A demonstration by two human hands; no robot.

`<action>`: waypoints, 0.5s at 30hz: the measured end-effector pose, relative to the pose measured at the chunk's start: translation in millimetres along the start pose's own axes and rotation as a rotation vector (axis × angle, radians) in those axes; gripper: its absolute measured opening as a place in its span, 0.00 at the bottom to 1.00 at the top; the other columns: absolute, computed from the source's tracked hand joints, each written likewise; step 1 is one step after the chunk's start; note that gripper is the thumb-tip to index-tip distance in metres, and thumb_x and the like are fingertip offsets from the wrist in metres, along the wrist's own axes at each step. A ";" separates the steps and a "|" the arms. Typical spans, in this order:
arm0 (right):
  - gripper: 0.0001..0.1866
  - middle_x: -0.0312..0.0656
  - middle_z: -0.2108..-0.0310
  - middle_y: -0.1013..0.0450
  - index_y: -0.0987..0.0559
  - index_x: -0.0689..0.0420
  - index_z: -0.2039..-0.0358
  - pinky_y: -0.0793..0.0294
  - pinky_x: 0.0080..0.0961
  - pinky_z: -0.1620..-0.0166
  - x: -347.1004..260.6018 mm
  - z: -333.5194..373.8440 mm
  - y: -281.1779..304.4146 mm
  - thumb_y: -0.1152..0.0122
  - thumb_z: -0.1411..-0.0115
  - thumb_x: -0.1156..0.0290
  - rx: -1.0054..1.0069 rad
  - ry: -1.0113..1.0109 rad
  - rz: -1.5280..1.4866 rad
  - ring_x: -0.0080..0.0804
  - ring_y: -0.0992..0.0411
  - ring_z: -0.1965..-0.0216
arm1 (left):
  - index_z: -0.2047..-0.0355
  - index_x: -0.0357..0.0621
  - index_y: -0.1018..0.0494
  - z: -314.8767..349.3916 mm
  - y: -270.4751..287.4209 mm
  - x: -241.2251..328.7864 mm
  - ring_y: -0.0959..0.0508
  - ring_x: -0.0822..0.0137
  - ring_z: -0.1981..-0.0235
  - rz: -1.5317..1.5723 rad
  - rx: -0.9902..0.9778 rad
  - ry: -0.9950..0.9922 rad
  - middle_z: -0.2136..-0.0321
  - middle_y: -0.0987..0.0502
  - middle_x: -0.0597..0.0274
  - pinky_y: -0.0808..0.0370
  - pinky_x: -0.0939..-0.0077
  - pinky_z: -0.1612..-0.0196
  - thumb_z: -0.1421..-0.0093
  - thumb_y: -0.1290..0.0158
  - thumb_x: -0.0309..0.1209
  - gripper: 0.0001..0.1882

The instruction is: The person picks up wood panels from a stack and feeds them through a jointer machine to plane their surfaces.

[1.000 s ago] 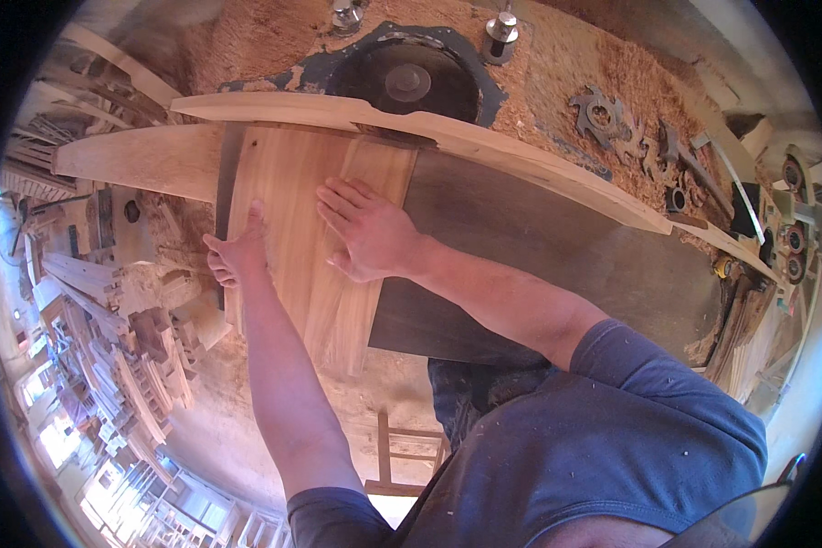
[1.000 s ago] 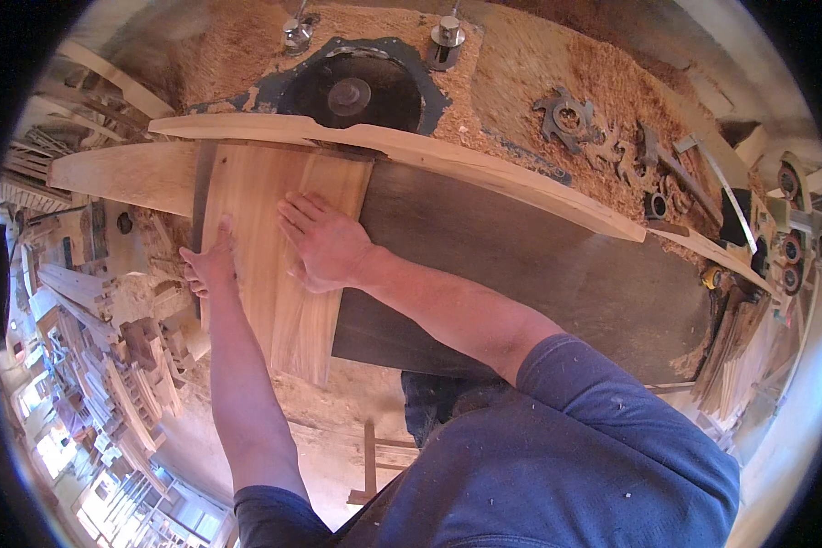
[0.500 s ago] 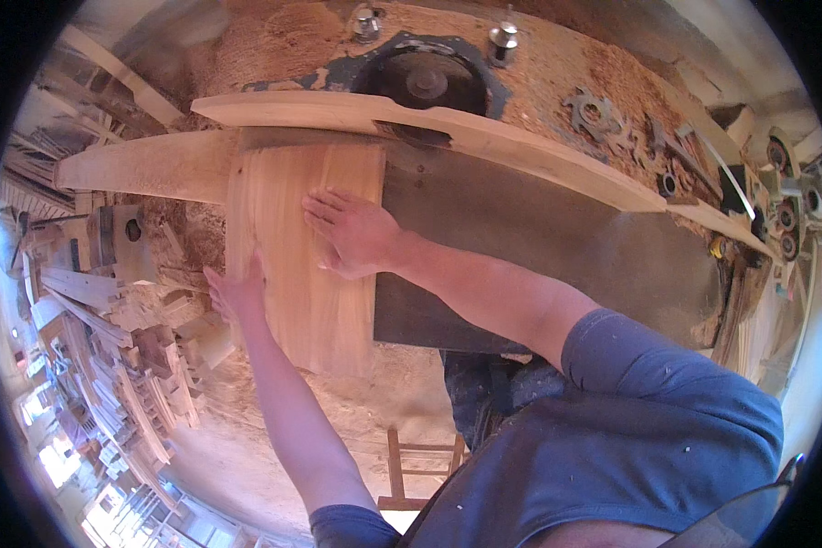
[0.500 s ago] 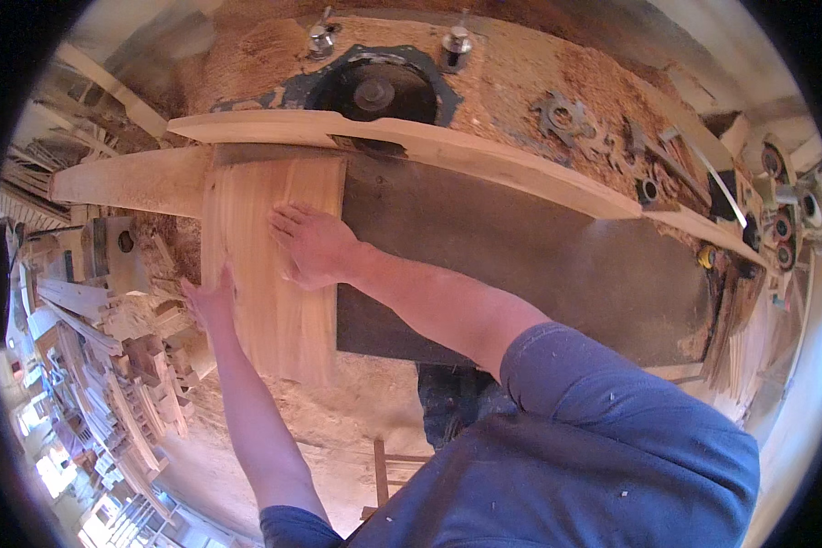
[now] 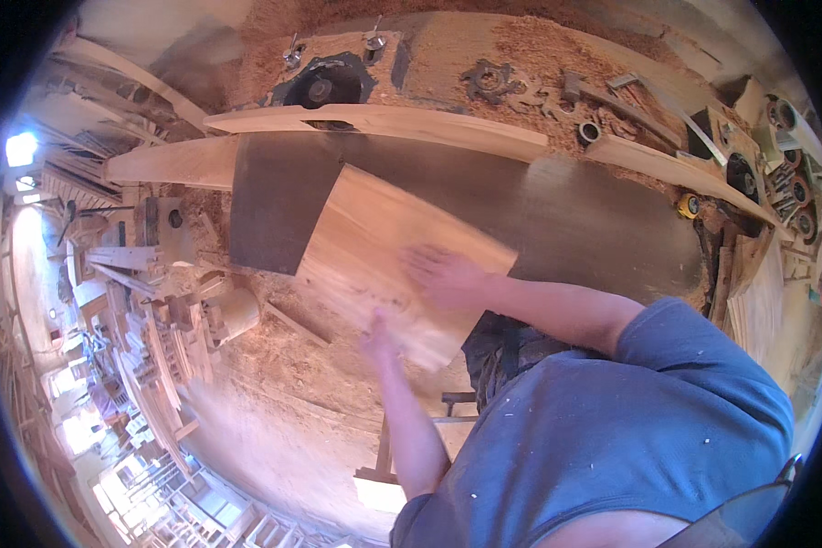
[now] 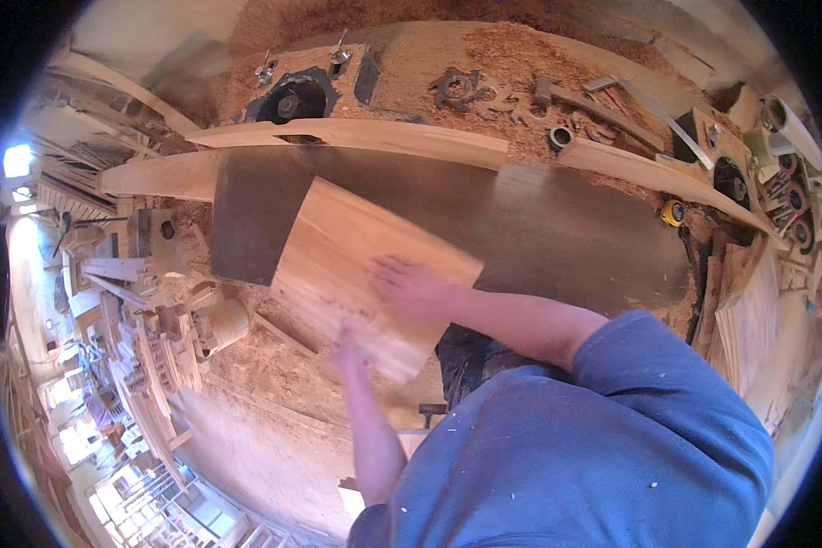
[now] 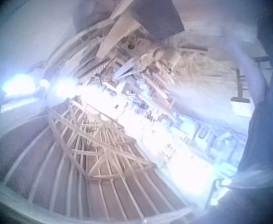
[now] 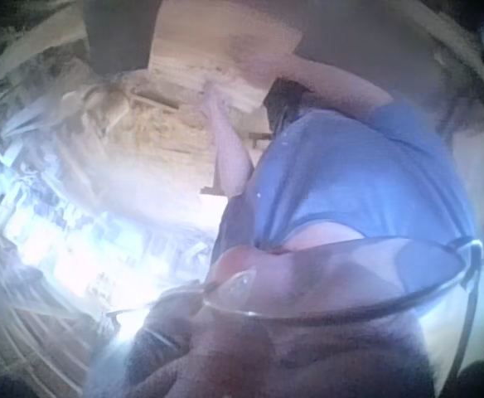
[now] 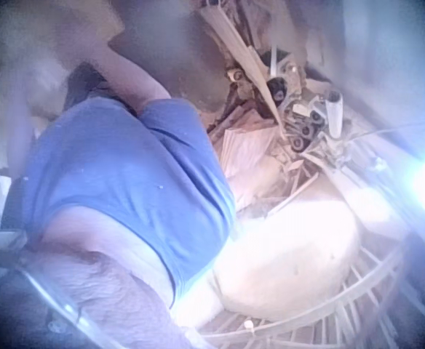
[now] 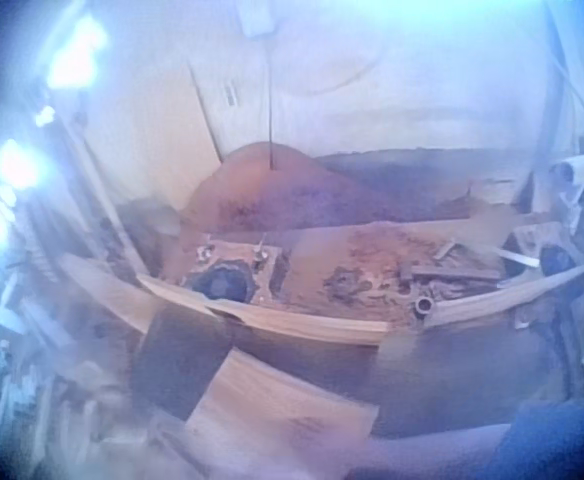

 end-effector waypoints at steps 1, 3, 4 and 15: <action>0.32 0.53 0.30 0.40 0.32 0.66 0.36 0.47 0.44 0.26 2.4 26.0 14.2 0.49 0.34 0.58 -0.042 -0.037 0.017 0.48 0.43 0.28 | 0.46 0.29 0.25 12.0 -16.0 -16.2 0.19 0.59 0.56 0.021 -0.001 -0.070 0.50 0.20 0.47 0.19 0.64 0.53 0.38 0.34 0.42 0.30; 0.31 0.53 0.30 0.40 0.31 0.65 0.36 0.47 0.44 0.26 14.7 74.5 46.7 0.48 0.34 0.59 -0.075 -0.085 0.028 0.48 0.42 0.28 | 0.46 0.28 0.25 36.6 -51.5 -35.8 0.18 0.59 0.55 0.083 -0.078 -0.126 0.49 0.20 0.46 0.19 0.65 0.53 0.37 0.36 0.43 0.30; 0.30 0.52 0.30 0.40 0.31 0.65 0.37 0.47 0.45 0.26 26.3 95.0 62.2 0.47 0.35 0.59 -0.062 -0.103 0.023 0.48 0.42 0.28 | 0.46 0.28 0.24 51.8 -72.0 -36.1 0.18 0.59 0.54 0.122 -0.159 -0.115 0.49 0.20 0.45 0.20 0.65 0.53 0.37 0.37 0.44 0.30; 0.29 0.52 0.33 0.36 0.29 0.65 0.39 0.48 0.45 0.26 66.5 117.3 104.4 0.42 0.37 0.63 0.089 -0.170 0.076 0.47 0.42 0.29 | 0.38 0.28 0.33 83.6 -109.4 26.0 0.30 0.41 0.38 -0.689 -0.053 -0.192 0.42 0.29 0.33 0.33 0.48 0.38 0.45 0.40 0.66 0.52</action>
Point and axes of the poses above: each hand's wrist, its own z-axis away from the middle knuckle, its own y-axis out of the back of the hand, x = y × z, the point moved 3 cm from there along -z, towards the middle knuckle
